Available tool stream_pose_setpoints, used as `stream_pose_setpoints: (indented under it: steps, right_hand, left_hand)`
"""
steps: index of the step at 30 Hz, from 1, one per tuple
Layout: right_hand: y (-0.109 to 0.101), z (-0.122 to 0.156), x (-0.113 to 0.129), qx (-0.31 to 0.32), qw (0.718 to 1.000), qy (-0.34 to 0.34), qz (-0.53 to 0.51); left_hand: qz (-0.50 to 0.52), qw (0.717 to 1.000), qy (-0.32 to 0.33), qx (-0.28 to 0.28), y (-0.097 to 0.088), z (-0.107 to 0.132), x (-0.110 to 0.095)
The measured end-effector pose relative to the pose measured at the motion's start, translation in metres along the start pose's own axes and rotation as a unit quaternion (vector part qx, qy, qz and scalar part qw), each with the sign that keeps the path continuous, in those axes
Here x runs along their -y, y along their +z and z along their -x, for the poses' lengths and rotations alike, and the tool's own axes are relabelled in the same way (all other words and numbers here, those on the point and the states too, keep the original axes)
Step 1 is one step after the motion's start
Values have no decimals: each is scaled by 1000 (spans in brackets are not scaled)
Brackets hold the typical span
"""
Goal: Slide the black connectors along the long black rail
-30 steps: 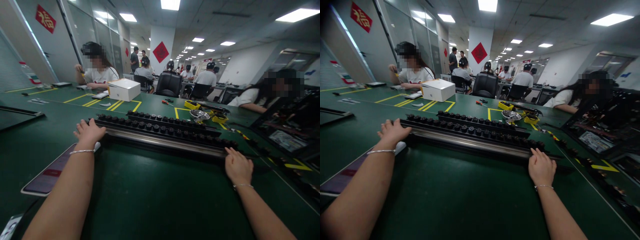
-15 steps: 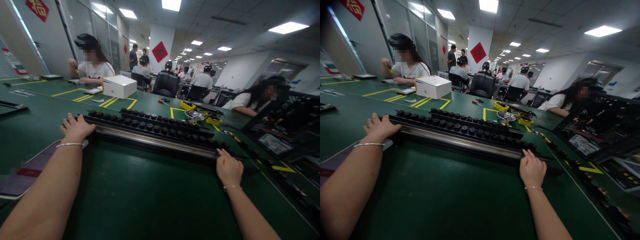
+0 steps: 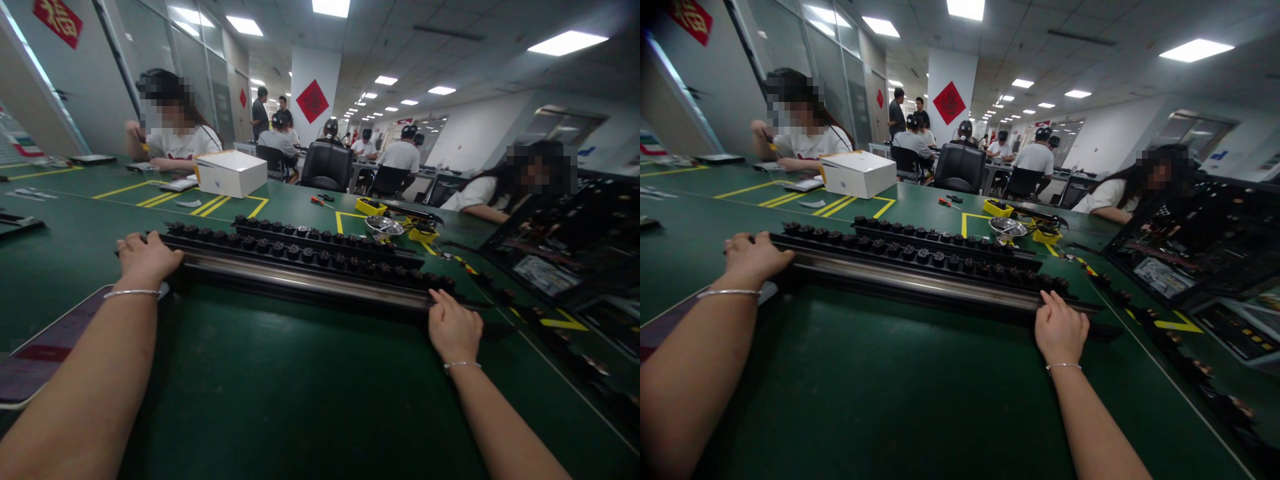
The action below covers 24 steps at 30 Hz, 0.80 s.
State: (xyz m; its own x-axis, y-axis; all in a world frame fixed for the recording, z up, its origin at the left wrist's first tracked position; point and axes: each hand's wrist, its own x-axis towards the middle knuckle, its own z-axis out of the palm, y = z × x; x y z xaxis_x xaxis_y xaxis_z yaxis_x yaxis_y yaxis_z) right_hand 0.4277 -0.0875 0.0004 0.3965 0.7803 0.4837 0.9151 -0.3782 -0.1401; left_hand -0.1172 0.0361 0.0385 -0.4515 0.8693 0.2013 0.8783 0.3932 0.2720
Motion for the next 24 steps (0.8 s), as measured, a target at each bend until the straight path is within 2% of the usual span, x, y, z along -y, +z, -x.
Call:
stream_pose_setpoints:
  steps: [4,10,24]
  right_hand:
    - [0,0,0,-6,1000,-10,0]
    - [0,0,3,-17,1000,-5,2]
    - [0,0,1,0,1000,2,-5]
  left_hand:
    - [5,1000,12,-13,2,2,-1]
    - [-46,998,-21,-41,9,-8,-5]
    - [-70,996,-30,-43,9,-9,-6]
